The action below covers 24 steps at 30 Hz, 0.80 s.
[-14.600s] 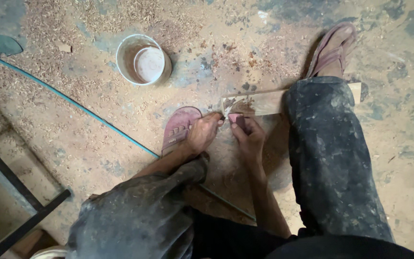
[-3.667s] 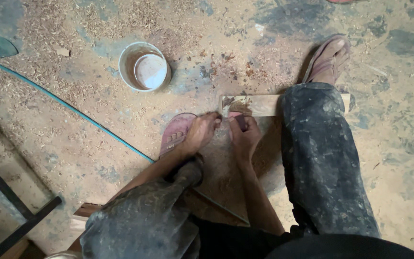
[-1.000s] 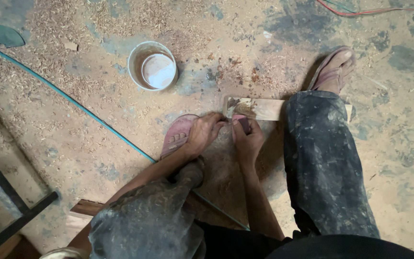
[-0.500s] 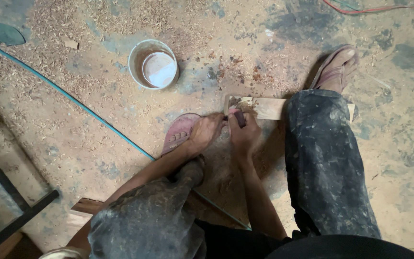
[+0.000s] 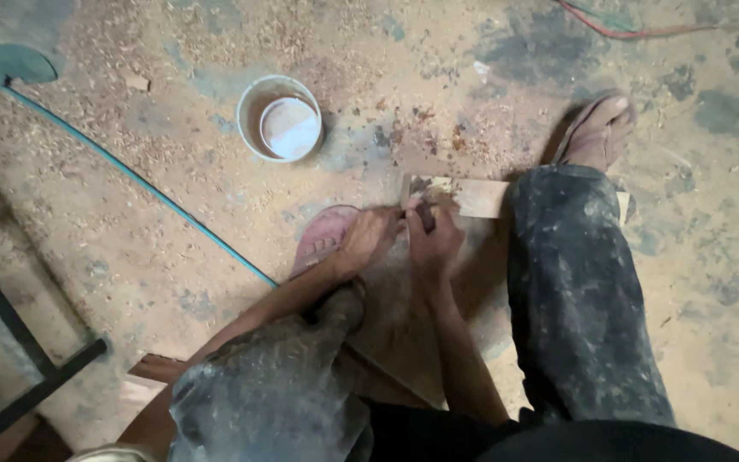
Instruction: The person sharpens a small metal tool on a wooden block using a purple abrasive stone. They hold the tool with one hand and rub it against the block with the other, repeating the motion along the edge.
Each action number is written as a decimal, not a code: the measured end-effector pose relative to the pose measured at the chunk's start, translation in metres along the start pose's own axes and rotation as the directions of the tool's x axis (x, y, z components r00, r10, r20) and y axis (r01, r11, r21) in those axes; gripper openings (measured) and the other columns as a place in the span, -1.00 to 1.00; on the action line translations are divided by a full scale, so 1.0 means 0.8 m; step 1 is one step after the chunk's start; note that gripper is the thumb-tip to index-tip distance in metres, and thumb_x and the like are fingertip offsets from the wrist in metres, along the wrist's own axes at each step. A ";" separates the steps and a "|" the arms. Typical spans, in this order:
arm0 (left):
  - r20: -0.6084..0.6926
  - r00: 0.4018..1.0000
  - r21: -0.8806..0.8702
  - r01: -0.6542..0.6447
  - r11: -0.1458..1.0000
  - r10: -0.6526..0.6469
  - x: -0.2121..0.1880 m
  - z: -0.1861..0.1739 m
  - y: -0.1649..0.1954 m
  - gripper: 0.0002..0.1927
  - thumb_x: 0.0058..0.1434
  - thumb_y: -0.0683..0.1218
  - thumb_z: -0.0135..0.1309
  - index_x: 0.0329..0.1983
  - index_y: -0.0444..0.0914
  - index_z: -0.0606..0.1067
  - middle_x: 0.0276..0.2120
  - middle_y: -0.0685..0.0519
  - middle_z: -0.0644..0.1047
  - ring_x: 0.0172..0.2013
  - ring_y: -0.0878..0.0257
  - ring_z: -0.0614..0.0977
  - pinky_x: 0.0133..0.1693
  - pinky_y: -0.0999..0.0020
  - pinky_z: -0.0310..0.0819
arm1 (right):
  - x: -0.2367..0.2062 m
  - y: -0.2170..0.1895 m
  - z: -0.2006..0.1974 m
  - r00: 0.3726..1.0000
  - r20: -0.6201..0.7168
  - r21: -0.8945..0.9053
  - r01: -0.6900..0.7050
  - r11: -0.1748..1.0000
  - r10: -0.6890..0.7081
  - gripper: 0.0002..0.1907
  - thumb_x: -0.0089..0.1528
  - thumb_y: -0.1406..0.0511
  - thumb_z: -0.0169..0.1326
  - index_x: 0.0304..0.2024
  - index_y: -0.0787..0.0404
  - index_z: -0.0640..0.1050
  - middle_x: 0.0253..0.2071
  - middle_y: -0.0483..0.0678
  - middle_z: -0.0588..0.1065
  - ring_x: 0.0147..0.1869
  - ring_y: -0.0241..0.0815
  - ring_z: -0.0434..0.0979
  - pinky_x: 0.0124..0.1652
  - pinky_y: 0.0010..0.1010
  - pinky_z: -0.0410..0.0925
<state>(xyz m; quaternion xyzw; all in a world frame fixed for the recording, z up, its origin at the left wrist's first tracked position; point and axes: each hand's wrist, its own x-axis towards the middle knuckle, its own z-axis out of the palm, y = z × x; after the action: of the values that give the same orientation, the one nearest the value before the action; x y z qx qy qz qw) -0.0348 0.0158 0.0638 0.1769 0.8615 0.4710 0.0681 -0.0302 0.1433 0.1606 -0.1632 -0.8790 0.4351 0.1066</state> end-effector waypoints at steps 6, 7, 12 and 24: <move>-0.019 1.000 -0.130 0.007 0.992 -0.010 0.007 -0.010 0.005 -0.79 0.21 -0.12 0.09 -0.19 -0.38 0.54 -0.34 -0.31 0.59 -0.32 -0.26 0.63 -0.31 -0.09 0.50 | -0.003 0.005 0.001 0.981 0.091 0.021 -0.173 0.985 0.171 -0.71 0.26 0.29 0.30 -0.41 0.37 0.52 -0.61 -0.03 0.43 -0.50 -0.32 0.37 -0.46 -0.33 0.31; -0.048 0.999 -0.180 -0.006 0.984 -0.003 0.007 -0.008 0.003 -0.77 0.19 -0.13 0.08 -0.16 -0.38 0.56 -0.33 -0.30 0.59 -0.32 -0.26 0.63 -0.32 -0.08 0.50 | 0.000 0.007 0.002 0.992 0.072 0.058 -0.105 0.993 0.100 -0.73 0.26 0.29 0.30 -0.40 0.36 0.53 -0.59 -0.02 0.43 -0.48 -0.32 0.37 -0.44 -0.33 0.33; -0.033 0.999 -0.052 -0.029 0.998 0.028 0.007 -0.005 -0.002 -0.79 0.23 -0.09 0.12 -0.31 -0.37 0.50 -0.40 -0.31 0.56 -0.32 -0.29 0.60 -0.29 -0.13 0.46 | 0.007 0.009 0.003 0.990 0.114 0.073 -0.091 0.993 0.082 -0.70 0.27 0.25 0.28 -0.42 0.30 0.49 -0.56 -0.02 0.46 -0.52 -0.29 0.55 -0.46 -0.34 0.41; -0.016 1.000 -0.134 -0.018 0.991 0.016 0.007 -0.015 0.005 -0.80 0.17 -0.13 0.13 -0.21 -0.36 0.55 -0.35 -0.31 0.58 -0.29 -0.26 0.63 -0.26 -0.08 0.49 | 0.010 -0.001 0.000 0.985 -0.034 -0.072 0.167 0.983 -0.169 -0.61 0.18 0.29 0.28 0.00 0.38 0.57 -0.36 0.17 0.54 -0.38 -0.04 0.61 -0.34 -0.26 0.45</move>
<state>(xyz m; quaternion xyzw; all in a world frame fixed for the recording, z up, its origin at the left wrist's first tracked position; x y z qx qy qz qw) -0.0428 0.0105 0.0741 0.1756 0.8269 0.5297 0.0694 -0.0377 0.1456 0.1617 -0.1007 -0.9017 0.3909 0.1547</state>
